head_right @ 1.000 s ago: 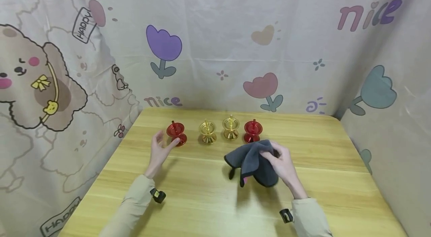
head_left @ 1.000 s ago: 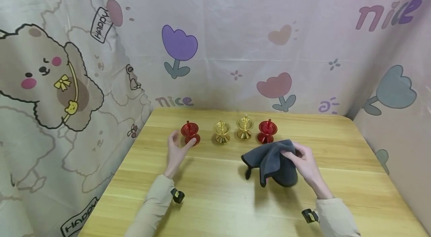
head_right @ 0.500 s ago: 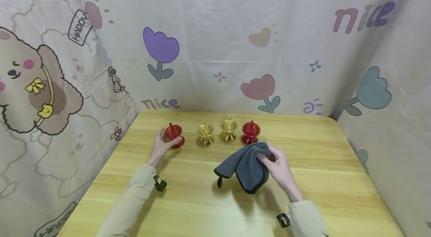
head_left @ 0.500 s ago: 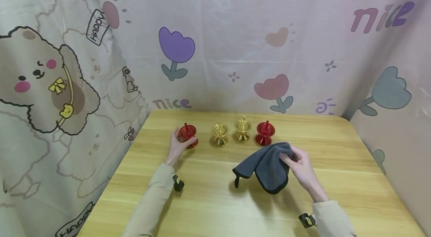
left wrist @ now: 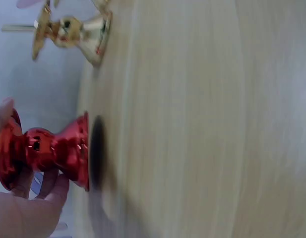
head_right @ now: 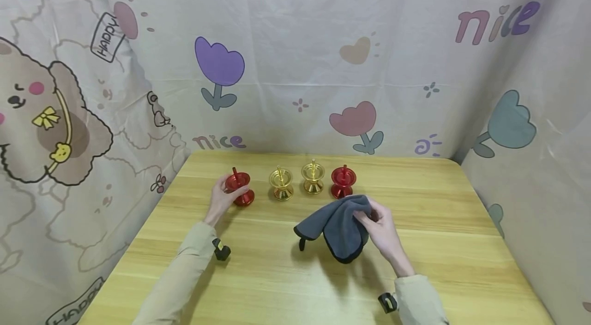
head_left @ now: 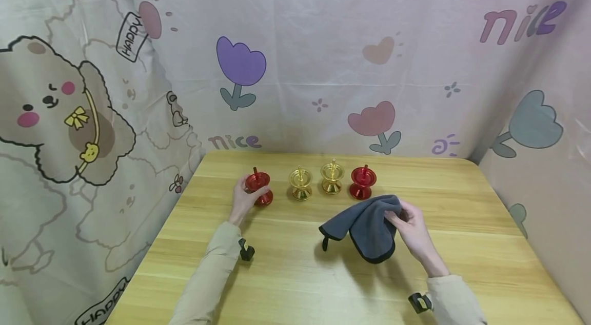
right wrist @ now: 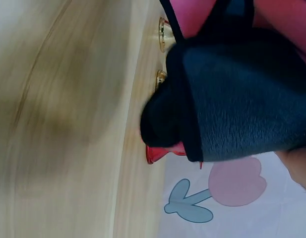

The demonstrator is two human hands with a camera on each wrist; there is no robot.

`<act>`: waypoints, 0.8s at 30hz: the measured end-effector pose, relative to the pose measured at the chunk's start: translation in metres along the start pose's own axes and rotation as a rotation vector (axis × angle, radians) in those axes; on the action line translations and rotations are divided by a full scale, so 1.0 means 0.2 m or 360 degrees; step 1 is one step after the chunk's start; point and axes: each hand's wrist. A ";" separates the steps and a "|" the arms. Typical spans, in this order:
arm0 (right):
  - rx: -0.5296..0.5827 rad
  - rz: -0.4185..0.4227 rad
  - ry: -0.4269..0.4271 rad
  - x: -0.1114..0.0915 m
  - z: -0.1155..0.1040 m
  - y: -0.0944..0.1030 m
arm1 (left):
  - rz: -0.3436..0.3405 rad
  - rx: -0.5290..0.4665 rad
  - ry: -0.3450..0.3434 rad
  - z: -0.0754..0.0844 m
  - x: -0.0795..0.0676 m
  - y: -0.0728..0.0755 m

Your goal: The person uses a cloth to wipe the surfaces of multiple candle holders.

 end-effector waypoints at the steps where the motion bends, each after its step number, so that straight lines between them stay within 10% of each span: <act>1: 0.0021 0.0028 0.0000 0.00 0.00 0.00 | -0.0017 -0.0040 0.0006 0.01 -0.01 -0.01; 12: 0.0442 0.0302 -0.0035 0.02 0.01 -0.04 | -0.0606 -0.0229 -0.0143 0.32 -0.36 -0.15; 24: 0.0510 0.0253 -0.0270 0.04 -0.03 -0.15 | -0.1108 -0.0341 -0.0229 0.57 -0.67 -0.32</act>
Point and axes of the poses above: each hand's wrist, its own x-axis towards the middle knuckle, its own y-axis out of the back of the hand, z = x × y, and after that the axes turned 3 degrees about -z, right-handed
